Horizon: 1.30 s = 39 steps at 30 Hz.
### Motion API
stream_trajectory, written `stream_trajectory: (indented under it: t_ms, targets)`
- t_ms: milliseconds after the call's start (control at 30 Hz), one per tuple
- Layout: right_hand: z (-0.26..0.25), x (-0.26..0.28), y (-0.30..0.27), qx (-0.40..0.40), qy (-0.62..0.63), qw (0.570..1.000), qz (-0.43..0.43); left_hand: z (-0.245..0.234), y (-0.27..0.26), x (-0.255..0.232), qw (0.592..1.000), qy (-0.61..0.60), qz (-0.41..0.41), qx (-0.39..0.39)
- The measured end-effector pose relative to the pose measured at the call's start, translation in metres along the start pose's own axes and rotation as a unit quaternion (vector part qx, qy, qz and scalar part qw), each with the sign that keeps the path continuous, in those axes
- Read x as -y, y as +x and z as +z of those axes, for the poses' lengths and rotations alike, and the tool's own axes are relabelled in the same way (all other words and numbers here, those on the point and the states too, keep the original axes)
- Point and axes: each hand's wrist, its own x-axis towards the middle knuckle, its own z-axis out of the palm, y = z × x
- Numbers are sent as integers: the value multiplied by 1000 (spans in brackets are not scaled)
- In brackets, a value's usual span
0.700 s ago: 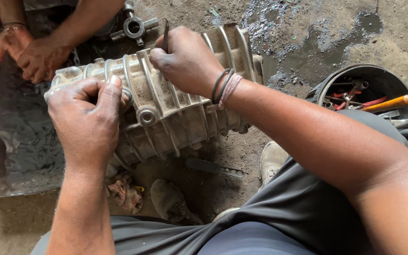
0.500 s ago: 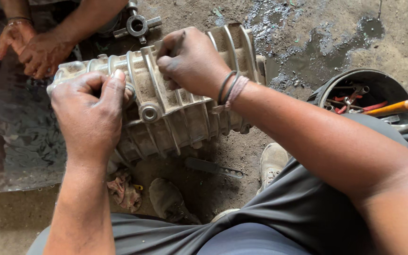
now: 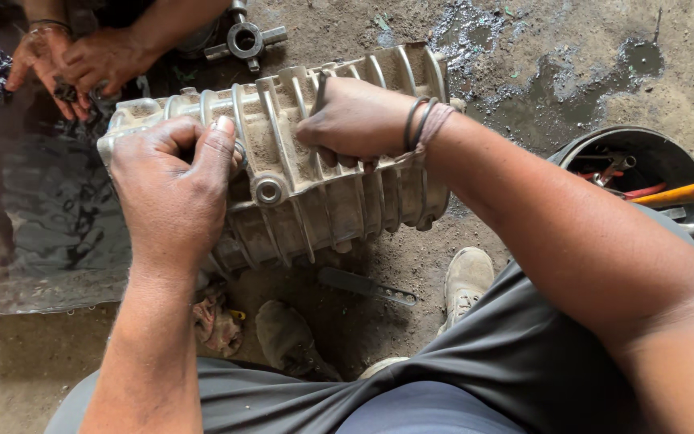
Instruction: The person uses a small metal tool to scrape and clean the surface of a large, ribbed mechanical housing. They systematically work along the ridges and grooves of the part, removing dirt and grime.
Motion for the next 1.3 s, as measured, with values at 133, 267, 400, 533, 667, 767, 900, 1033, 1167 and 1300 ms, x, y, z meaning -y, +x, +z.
stream_trajectory:
  t_ms: [133, 267, 400, 533, 667, 767, 900, 1033, 1167, 1300]
  targets:
    - [0, 0, -2, -84, 125, 988, 31, 0, 1, -1, 1000, 21, -15, -2]
    - [12, 2, 1, -128, 133, 982, -32, 2, 1, -4, 999, 14, -30, -7]
    - [18, -1, 7, -81, 200, 976, 21, 1, 2, -6, 1000, 12, -21, -9]
    - [22, -8, 11, -108, 218, 968, -65, 2, 1, -4, 1000, 9, -29, -7]
    - [27, -10, 11, -163, 55, 976, -136, 1, 4, -3, 998, 52, -33, -2]
    - [33, -13, 8, -170, 123, 966, -151, 3, 3, 2, 999, 37, -10, -6]
    - [32, -1, 9, -205, -28, 977, -49, 1, 4, 3, 1000, 4, 0, -9]
    - [27, 4, 7, -173, 99, 975, -102, 3, 5, 2, 1000, 19, 5, -5]
    - [21, 8, 7, -173, 149, 972, -58, 0, 3, -3, 999, 31, 17, -12]
    - [11, 5, 11, -117, 165, 978, -45, 0, 5, -9, 999, 37, -12, -5]
